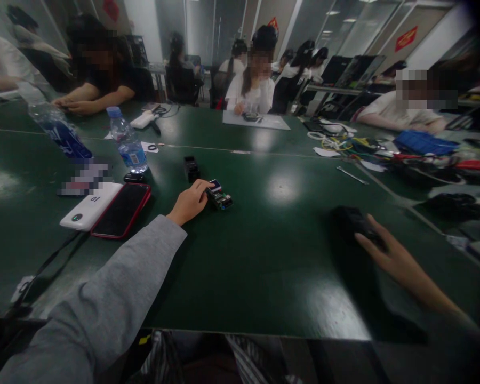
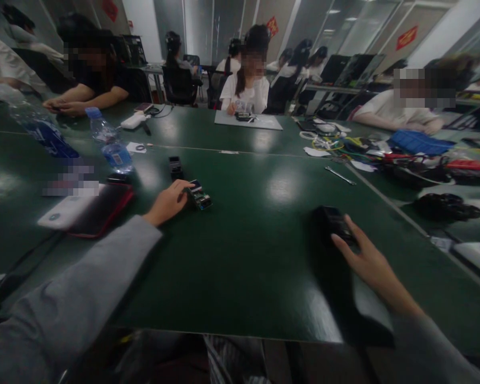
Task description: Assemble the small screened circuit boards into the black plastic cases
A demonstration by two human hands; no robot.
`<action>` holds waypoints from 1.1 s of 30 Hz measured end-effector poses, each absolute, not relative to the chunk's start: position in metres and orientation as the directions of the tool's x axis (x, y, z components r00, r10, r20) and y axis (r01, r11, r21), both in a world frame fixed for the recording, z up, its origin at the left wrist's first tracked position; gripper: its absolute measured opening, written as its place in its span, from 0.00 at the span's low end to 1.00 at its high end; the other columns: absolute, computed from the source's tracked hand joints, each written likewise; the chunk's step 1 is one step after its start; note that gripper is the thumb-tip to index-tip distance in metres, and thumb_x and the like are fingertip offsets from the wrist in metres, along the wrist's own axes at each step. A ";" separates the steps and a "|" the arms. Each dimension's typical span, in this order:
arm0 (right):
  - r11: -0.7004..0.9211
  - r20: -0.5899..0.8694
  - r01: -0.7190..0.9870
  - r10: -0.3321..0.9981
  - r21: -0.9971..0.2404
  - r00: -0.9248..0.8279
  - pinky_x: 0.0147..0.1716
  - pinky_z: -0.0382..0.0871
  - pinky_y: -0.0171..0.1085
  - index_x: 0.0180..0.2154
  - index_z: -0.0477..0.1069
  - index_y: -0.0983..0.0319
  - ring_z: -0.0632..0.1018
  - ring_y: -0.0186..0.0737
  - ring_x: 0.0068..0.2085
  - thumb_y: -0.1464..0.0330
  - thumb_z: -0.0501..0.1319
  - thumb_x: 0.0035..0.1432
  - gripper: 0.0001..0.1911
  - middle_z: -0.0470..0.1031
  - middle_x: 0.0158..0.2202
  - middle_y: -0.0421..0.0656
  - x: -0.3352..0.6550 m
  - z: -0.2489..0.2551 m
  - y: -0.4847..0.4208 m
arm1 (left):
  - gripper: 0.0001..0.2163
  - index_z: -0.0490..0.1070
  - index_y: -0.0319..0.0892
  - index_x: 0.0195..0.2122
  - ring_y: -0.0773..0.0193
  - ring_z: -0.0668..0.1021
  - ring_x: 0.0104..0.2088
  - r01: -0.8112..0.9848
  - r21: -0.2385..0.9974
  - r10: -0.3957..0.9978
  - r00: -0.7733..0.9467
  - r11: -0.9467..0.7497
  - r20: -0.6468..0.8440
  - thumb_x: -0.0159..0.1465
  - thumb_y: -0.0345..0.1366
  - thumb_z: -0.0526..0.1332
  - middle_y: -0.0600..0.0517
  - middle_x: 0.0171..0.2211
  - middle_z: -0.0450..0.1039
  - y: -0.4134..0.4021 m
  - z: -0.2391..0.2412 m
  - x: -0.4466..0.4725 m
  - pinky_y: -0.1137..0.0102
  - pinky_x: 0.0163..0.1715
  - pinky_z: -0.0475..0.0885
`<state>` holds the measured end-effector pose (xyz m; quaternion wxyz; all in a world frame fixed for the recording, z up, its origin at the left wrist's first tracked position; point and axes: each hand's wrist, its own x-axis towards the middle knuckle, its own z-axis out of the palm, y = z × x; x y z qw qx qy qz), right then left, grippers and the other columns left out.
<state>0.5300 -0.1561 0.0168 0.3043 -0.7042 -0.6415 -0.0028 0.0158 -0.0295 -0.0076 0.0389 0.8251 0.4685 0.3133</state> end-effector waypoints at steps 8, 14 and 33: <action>0.370 0.555 0.822 0.828 -0.432 -0.080 0.67 0.55 0.50 0.67 0.56 0.59 0.63 0.47 0.66 0.48 0.55 0.66 0.36 0.61 0.66 0.53 0.414 0.061 -0.116 | 0.20 0.66 0.46 0.58 0.61 0.79 0.42 0.740 0.369 0.800 0.371 -0.562 0.472 0.66 0.26 0.55 0.48 0.55 0.68 -0.029 -0.007 0.015 0.66 0.41 0.78; 0.561 0.559 0.751 0.767 -0.348 -0.314 0.64 0.59 0.59 0.66 0.56 0.52 0.62 0.51 0.67 0.58 0.54 0.69 0.26 0.60 0.66 0.49 0.324 0.029 -0.120 | 0.20 0.69 0.47 0.55 0.61 0.79 0.44 0.696 0.364 0.761 0.419 -0.619 0.495 0.65 0.23 0.53 0.50 0.53 0.72 -0.031 -0.005 0.016 0.64 0.45 0.77; 0.720 0.396 0.655 0.684 -0.231 -0.612 0.55 0.70 0.58 0.62 0.65 0.53 0.65 0.53 0.65 0.68 0.54 0.68 0.21 0.49 0.71 0.44 0.241 0.002 -0.085 | 0.18 0.66 0.43 0.59 0.46 0.68 0.62 0.884 0.227 0.815 0.241 -0.408 0.528 0.68 0.36 0.57 0.41 0.67 0.57 -0.015 -0.021 0.005 0.49 0.57 0.66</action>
